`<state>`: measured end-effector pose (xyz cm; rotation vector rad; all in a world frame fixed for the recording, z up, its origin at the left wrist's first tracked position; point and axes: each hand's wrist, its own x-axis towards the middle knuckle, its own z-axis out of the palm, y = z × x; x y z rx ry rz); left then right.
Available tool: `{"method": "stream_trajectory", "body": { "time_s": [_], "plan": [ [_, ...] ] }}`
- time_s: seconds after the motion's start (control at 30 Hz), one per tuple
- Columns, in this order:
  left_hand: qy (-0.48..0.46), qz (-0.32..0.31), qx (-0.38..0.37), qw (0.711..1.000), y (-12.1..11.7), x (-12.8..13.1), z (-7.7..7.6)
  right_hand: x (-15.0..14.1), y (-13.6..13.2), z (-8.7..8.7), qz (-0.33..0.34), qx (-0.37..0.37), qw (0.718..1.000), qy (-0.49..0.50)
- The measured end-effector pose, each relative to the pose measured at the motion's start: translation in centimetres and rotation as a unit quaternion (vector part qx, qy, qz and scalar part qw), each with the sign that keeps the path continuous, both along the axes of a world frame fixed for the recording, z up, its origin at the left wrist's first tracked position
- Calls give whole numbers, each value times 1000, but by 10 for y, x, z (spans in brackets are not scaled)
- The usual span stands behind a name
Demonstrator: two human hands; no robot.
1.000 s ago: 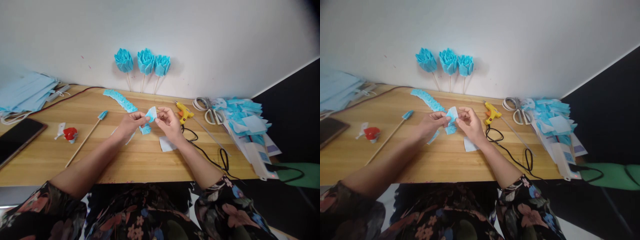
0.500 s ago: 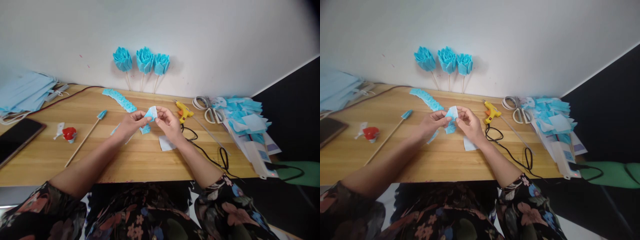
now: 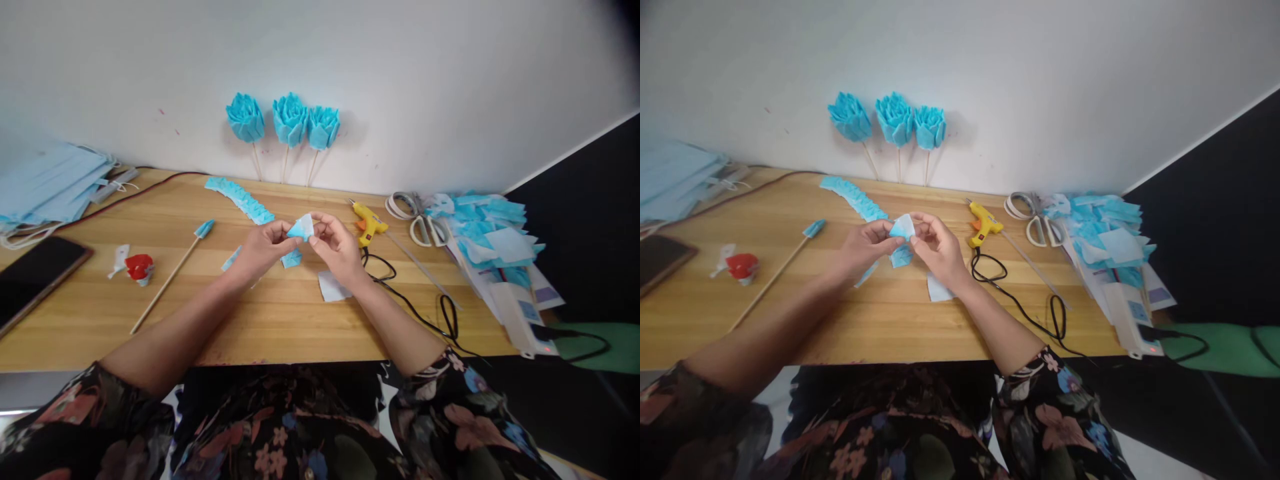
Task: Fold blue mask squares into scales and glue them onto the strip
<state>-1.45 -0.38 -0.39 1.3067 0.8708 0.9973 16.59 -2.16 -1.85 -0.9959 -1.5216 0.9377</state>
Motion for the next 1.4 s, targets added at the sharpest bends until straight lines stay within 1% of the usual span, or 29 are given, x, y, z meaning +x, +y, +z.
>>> {"method": "stream_trajectory", "body": {
  "time_s": [0.17, 0.27, 0.43, 0.6, 0.67, 0.73, 0.87, 0.93, 1.0, 1.13, 1.2, 1.27, 1.4],
  "plan": [
    [16, 1, -7, 1000, 0, 0, 2, 0, -1, 3, 7, -5, 1000, 3],
    [16, 4, -18, 1000, 0, 0, 3, 2, -1, 6, -3, -4, 1000, 10],
    [19, 16, -29, 999, -1, -1, 7, 9, 4, 10, -60, 12, 998, 14],
    [24, 16, -34, 999, -1, -2, 8, 20, 9, 12, -118, 32, 992, 22],
    [24, 12, -35, 999, 0, -2, 8, 23, 10, 13, -131, 34, 990, 24],
    [21, 7, -35, 999, 0, -2, 8, 24, 9, 14, -120, 32, 992, 22],
    [11, 0, -37, 999, 0, -1, 6, 19, 6, 15, -62, 21, 998, -7],
    [11, -2, -38, 999, 0, -1, 6, 19, 6, 15, -60, 19, 998, -23],
    [14, -3, -37, 999, 0, -2, 6, 23, 7, 17, -92, 23, 995, -24],
    [16, -14, -33, 999, -1, -2, 6, 43, 15, 22, -198, 61, 978, 5],
    [18, -21, -36, 999, -1, -2, 6, 50, 17, 24, -224, 76, 972, -4],
    [19, -32, -40, 999, -1, -2, 6, 50, 15, 25, -210, 73, 974, -31],
    [31, -62, -30, 997, 0, -2, 2, 34, 6, 25, -107, 34, 991, -79]
  ]
}}
